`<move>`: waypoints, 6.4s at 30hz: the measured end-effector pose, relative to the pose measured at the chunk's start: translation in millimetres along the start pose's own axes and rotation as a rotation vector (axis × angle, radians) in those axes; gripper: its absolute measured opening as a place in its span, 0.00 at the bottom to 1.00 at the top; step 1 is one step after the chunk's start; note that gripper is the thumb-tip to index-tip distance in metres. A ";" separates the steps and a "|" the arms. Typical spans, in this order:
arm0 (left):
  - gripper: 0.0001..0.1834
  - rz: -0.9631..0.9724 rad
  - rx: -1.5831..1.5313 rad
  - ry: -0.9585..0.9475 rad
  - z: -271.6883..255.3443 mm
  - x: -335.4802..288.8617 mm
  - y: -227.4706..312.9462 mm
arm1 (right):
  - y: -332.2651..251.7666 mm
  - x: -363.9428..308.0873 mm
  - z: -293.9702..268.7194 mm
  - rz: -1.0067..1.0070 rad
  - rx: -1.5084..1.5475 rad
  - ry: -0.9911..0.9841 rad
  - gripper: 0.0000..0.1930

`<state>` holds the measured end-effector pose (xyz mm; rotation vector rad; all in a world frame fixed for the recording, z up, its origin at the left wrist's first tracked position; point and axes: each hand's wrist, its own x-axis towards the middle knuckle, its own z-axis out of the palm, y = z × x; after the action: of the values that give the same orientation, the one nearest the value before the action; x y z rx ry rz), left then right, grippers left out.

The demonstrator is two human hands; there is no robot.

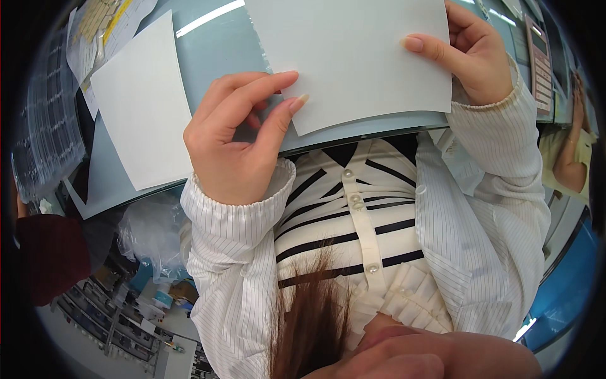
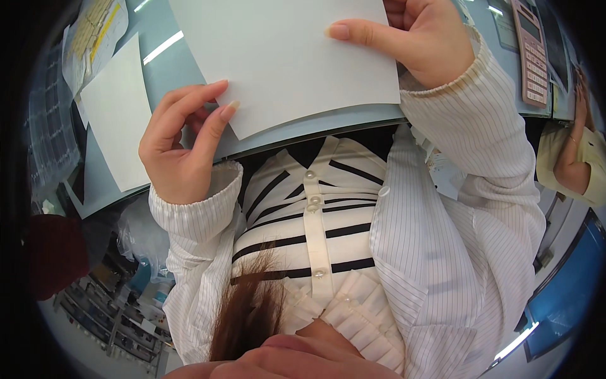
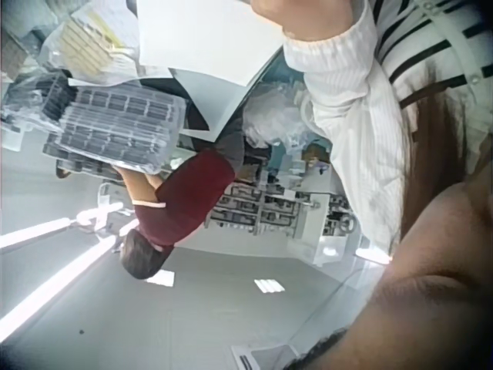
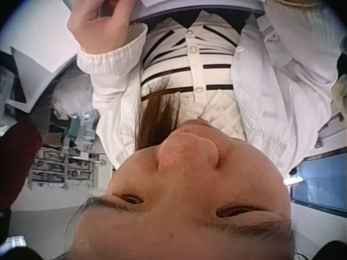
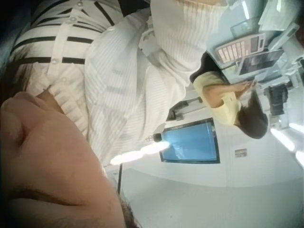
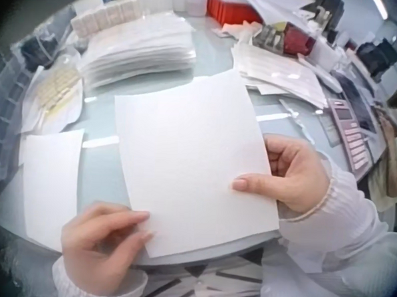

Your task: Cutting and separating small labels from adhesive sheets at a manufacturing workbench.

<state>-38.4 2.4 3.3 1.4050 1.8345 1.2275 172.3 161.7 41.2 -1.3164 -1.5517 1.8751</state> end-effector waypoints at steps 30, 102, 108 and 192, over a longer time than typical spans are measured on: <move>0.13 0.025 0.107 0.032 4.6 -1.7 0.0 | 2.9 2.1 4.3 -0.026 -0.035 0.029 0.21; 0.18 0.394 0.439 -0.019 3.9 -0.1 -8.3 | 28.6 4.0 -9.5 -0.339 -0.492 -0.024 0.25; 0.22 0.333 0.532 -0.130 -3.0 6.8 1.6 | 8.7 -6.4 -7.9 -0.295 -0.988 0.194 0.30; 0.15 -0.622 -0.796 -0.110 -0.3 -83.5 -37.4 | 38.5 12.7 -118.3 -0.874 -1.374 0.372 0.09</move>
<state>-28.7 -77.8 -39.4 0.4099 1.3003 1.2755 274.3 225.2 6.2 -0.9094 -2.6049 -0.1083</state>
